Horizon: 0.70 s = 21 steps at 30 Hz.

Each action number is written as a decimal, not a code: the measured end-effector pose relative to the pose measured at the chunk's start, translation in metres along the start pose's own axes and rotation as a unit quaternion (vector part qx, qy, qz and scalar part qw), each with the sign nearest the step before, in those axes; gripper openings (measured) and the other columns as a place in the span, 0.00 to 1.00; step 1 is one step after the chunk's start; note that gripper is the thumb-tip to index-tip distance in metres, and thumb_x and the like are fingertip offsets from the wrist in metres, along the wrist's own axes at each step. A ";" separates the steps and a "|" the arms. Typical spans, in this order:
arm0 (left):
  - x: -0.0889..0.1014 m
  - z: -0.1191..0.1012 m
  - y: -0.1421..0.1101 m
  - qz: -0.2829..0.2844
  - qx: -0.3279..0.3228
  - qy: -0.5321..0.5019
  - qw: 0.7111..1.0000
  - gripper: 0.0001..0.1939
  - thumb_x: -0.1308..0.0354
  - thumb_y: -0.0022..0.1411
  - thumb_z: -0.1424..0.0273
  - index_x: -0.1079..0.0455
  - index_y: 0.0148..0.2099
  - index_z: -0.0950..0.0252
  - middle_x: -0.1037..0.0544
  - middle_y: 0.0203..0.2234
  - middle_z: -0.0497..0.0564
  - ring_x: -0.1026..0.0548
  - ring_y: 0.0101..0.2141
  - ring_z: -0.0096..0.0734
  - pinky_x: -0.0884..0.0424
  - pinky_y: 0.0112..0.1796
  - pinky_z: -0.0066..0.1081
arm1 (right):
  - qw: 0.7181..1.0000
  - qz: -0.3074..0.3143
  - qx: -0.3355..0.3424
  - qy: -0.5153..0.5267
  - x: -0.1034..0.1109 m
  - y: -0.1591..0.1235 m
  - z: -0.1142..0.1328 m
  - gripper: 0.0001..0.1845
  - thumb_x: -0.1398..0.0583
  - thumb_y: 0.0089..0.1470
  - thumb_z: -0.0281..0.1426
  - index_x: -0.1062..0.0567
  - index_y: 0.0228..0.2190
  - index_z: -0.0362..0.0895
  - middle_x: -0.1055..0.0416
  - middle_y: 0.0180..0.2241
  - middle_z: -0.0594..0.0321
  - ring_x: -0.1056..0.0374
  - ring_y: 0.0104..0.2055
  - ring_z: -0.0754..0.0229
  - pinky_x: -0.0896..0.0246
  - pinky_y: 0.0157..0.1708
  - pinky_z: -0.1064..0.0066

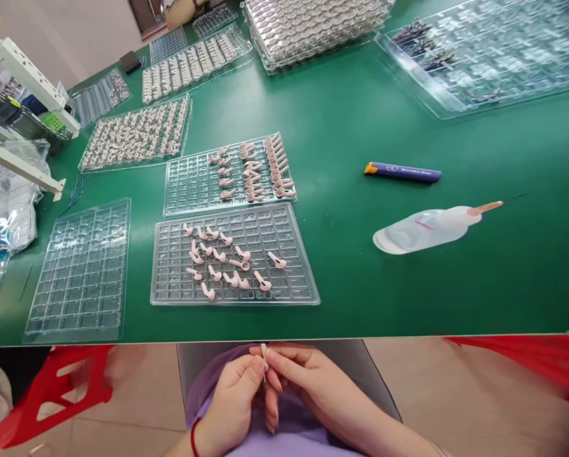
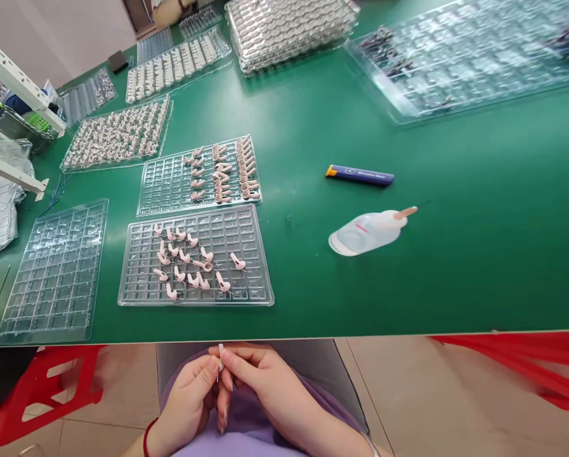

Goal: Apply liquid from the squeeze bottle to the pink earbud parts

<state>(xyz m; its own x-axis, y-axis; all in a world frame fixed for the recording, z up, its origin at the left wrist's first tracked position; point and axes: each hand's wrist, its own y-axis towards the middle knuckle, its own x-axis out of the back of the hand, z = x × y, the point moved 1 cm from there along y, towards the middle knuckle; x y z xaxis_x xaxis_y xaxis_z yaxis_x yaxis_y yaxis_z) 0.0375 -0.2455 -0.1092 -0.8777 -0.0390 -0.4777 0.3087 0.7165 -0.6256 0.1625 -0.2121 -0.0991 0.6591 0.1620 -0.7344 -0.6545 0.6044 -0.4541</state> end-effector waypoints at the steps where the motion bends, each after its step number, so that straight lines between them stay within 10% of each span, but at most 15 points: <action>1: 0.000 0.000 0.001 -0.003 -0.001 -0.003 1.000 0.29 0.39 0.54 0.43 0.35 0.27 0.67 0.33 0.10 0.43 0.39 0.10 0.19 0.40 0.12 0.19 | 1.000 -0.003 0.001 0.002 0.000 0.000 0.001 0.26 0.40 0.54 0.51 0.34 0.18 0.44 0.27 0.15 0.61 0.29 0.19 0.60 0.32 0.31 0.65; 21: -0.026 -0.010 -0.003 -0.087 -0.003 -0.065 0.994 0.28 0.33 0.49 0.46 0.33 0.26 0.69 0.33 0.11 0.44 0.36 0.12 0.20 0.35 0.14 0.20 | 0.994 -0.082 -0.013 0.066 -0.008 0.000 0.000 0.25 0.34 0.47 0.50 0.34 0.19 0.43 0.36 0.11 0.68 0.39 0.12 0.66 0.39 0.13 0.73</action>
<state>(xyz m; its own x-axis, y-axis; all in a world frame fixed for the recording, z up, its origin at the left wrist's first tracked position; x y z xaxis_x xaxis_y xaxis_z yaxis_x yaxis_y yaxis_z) 0.0564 -0.2396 -0.0890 -0.8624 -0.2529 -0.4385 0.1538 0.6943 -0.7030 0.1572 -0.2136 -0.0934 0.7047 -0.0418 -0.7083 -0.5526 0.5938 -0.5848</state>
